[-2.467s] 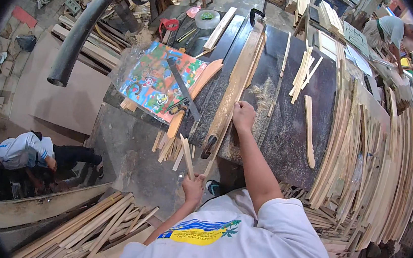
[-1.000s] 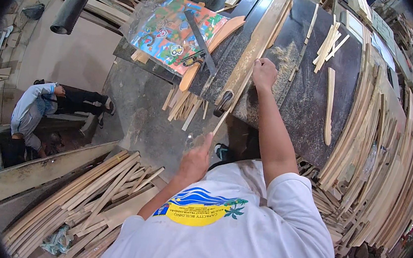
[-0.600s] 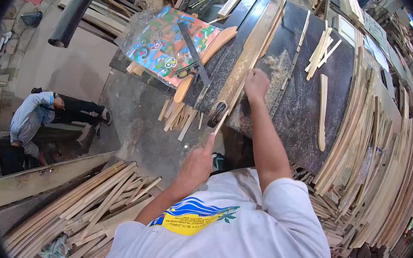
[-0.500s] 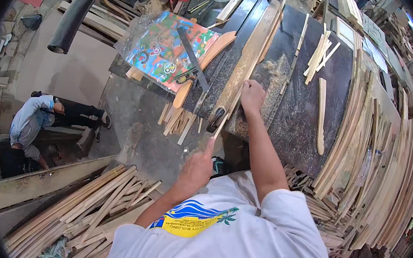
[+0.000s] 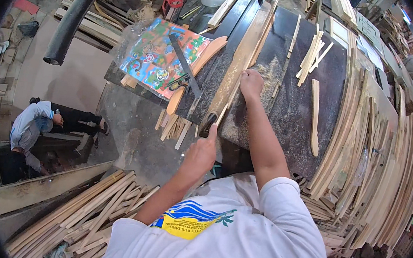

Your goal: The person repeatedly picks up thin wooden strips and runs them along a stationary sharpening or smoothing tool on a workbench. They handle the strips one at a time, turning them over and repositioning them, then place the processed pieces into a nearby pile. The task continues throughout the clip without visible completion.

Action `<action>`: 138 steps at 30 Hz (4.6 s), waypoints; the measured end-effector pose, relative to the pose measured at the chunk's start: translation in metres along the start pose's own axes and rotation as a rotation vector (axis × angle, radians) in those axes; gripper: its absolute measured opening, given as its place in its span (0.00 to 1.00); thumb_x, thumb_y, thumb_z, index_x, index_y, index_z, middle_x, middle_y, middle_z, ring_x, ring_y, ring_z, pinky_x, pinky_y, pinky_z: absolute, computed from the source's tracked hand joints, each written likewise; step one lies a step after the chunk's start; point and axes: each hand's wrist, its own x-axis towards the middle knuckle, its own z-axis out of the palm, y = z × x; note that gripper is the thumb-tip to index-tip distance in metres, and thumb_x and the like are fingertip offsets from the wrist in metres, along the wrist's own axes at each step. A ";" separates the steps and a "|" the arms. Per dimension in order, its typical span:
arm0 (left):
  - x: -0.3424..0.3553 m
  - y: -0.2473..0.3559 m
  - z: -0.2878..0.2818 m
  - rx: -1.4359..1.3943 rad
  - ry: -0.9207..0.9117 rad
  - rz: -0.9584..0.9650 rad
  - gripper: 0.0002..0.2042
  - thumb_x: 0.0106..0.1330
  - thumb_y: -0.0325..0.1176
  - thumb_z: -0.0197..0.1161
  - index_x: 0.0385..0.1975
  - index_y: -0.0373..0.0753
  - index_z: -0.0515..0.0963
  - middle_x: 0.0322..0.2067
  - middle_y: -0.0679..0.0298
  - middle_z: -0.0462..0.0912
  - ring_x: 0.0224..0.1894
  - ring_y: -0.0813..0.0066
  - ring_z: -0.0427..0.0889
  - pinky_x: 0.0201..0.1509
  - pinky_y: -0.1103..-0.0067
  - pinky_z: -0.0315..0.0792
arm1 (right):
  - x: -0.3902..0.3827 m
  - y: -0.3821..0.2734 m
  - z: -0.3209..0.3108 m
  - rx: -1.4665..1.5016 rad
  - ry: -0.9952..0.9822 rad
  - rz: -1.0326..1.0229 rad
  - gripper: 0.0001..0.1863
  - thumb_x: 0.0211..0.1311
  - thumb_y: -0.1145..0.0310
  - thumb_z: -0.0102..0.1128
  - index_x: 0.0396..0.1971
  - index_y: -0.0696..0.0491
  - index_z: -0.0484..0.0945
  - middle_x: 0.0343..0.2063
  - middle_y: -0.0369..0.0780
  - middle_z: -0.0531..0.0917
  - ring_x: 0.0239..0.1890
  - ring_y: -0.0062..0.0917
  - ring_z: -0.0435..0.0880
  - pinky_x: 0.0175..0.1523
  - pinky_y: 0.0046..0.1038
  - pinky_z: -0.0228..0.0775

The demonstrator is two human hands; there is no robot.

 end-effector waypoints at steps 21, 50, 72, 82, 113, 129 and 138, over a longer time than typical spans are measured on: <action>0.001 0.011 -0.005 0.053 -0.003 -0.054 0.31 0.70 0.27 0.53 0.75 0.35 0.59 0.32 0.37 0.86 0.39 0.33 0.88 0.45 0.46 0.80 | -0.154 0.067 -0.180 0.007 -0.095 0.063 0.20 0.77 0.61 0.53 0.63 0.51 0.76 0.43 0.55 0.86 0.47 0.55 0.86 0.52 0.48 0.76; 0.088 0.038 -0.022 0.106 0.092 0.078 0.32 0.69 0.23 0.53 0.75 0.29 0.59 0.34 0.36 0.87 0.40 0.37 0.89 0.46 0.51 0.82 | -0.048 0.034 -0.148 0.192 -0.192 -0.049 0.23 0.75 0.57 0.51 0.61 0.56 0.79 0.34 0.57 0.85 0.38 0.50 0.88 0.46 0.43 0.77; 0.147 0.061 -0.035 0.144 0.146 0.097 0.28 0.70 0.24 0.51 0.71 0.29 0.62 0.39 0.34 0.86 0.44 0.33 0.87 0.50 0.50 0.81 | -0.087 0.042 -0.147 0.206 -0.233 0.002 0.22 0.76 0.59 0.54 0.62 0.55 0.79 0.35 0.52 0.86 0.40 0.40 0.86 0.47 0.39 0.77; 0.177 0.082 -0.049 0.116 0.131 0.070 0.26 0.72 0.25 0.51 0.71 0.32 0.64 0.41 0.33 0.86 0.48 0.32 0.86 0.53 0.49 0.80 | -0.017 0.042 -0.168 0.221 -0.189 -0.039 0.23 0.76 0.57 0.51 0.60 0.55 0.80 0.40 0.54 0.87 0.43 0.46 0.88 0.50 0.41 0.77; 0.274 0.110 -0.065 0.118 0.183 0.081 0.20 0.72 0.26 0.52 0.63 0.32 0.69 0.41 0.32 0.86 0.48 0.32 0.87 0.53 0.49 0.80 | 0.165 0.031 -0.148 0.043 -0.137 -0.089 0.24 0.74 0.55 0.50 0.59 0.54 0.81 0.48 0.57 0.86 0.53 0.53 0.85 0.60 0.46 0.75; 0.275 0.097 -0.091 -0.195 0.417 0.364 0.29 0.73 0.30 0.53 0.76 0.38 0.62 0.28 0.38 0.84 0.32 0.35 0.85 0.39 0.52 0.78 | 0.121 0.086 -0.160 0.237 0.124 0.145 0.24 0.71 0.50 0.59 0.52 0.55 0.81 0.43 0.55 0.88 0.49 0.54 0.86 0.55 0.49 0.75; 0.111 0.071 -0.025 -0.727 0.008 0.247 0.29 0.72 0.25 0.48 0.76 0.37 0.64 0.22 0.66 0.79 0.18 0.82 0.77 0.22 0.79 0.74 | -0.086 0.173 -0.204 -0.287 0.209 0.282 0.22 0.68 0.54 0.65 0.56 0.49 0.79 0.50 0.46 0.79 0.54 0.47 0.81 0.57 0.49 0.75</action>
